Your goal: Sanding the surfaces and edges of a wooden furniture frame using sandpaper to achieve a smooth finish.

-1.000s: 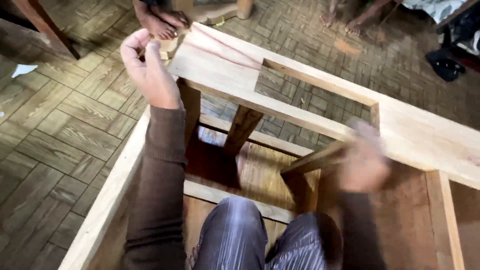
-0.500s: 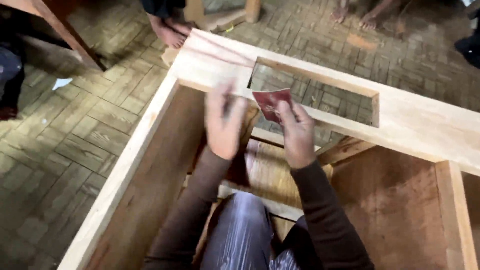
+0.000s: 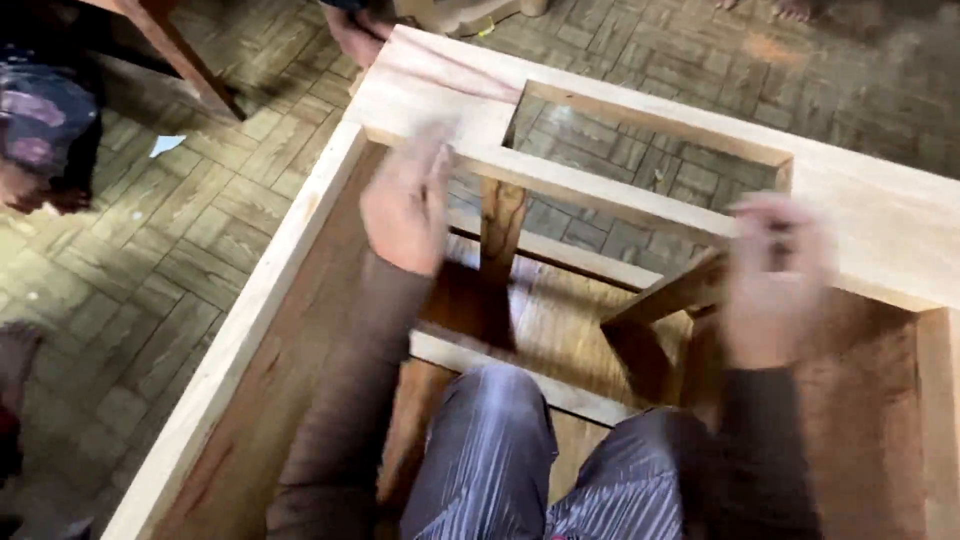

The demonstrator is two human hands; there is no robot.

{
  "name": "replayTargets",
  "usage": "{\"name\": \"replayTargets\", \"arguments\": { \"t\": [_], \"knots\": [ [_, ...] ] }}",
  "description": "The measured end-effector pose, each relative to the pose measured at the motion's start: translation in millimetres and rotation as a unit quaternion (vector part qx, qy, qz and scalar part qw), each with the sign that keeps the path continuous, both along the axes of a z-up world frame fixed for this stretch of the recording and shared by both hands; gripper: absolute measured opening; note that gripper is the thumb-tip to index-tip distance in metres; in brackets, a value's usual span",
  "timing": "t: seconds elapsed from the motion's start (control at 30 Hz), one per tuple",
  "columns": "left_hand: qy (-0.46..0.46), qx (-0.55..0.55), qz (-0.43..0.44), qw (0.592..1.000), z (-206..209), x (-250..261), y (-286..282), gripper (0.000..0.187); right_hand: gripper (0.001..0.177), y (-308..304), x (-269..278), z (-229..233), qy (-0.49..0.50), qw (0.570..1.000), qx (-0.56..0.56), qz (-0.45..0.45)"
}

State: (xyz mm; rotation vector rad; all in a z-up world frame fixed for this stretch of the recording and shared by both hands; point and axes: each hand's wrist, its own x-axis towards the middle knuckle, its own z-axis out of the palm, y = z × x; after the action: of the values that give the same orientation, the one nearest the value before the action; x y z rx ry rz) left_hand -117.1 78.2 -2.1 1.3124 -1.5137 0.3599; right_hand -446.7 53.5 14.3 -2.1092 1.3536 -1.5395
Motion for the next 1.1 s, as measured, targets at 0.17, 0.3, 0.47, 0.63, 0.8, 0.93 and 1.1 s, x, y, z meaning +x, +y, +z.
{"name": "replayTargets", "arguments": {
  "t": [0.17,0.3,0.47,0.63,0.8,0.93,1.1],
  "knots": [
    [-0.130,0.097,0.050,0.985,-36.2,15.5,-24.7,0.039,0.013,-45.9,-94.9,-26.5,0.093,0.985,-0.140,-0.041],
    [-0.210,0.089,0.087,0.970,-58.9,-45.4,-46.6,0.046,0.020,-55.7,-83.8,-50.0,0.195,0.977,-0.076,-0.034],
    [-0.171,0.076,-0.179,0.966,-79.9,-187.2,-70.7,0.031,0.032,-55.5,-76.5,-63.8,0.282,0.945,-0.114,-0.122],
    [-0.176,0.102,-0.242,0.949,-59.2,-177.5,-65.8,0.037,0.034,-50.2,-92.9,-64.3,0.282,0.946,-0.133,-0.088],
    [0.174,0.604,0.055,0.776,19.6,-49.9,-74.0,0.055,0.025,-44.6,-97.1,-64.1,0.271,0.938,-0.191,-0.099],
    [-0.077,0.115,0.126,0.982,-65.2,9.1,-50.3,0.030,0.023,-49.8,-96.5,-68.9,0.228,0.949,-0.190,-0.108],
    [-0.121,0.188,0.124,0.967,-101.6,-100.3,-84.6,0.052,0.017,-58.6,-94.1,-77.7,0.226,0.939,-0.206,-0.157]
  ]
}}
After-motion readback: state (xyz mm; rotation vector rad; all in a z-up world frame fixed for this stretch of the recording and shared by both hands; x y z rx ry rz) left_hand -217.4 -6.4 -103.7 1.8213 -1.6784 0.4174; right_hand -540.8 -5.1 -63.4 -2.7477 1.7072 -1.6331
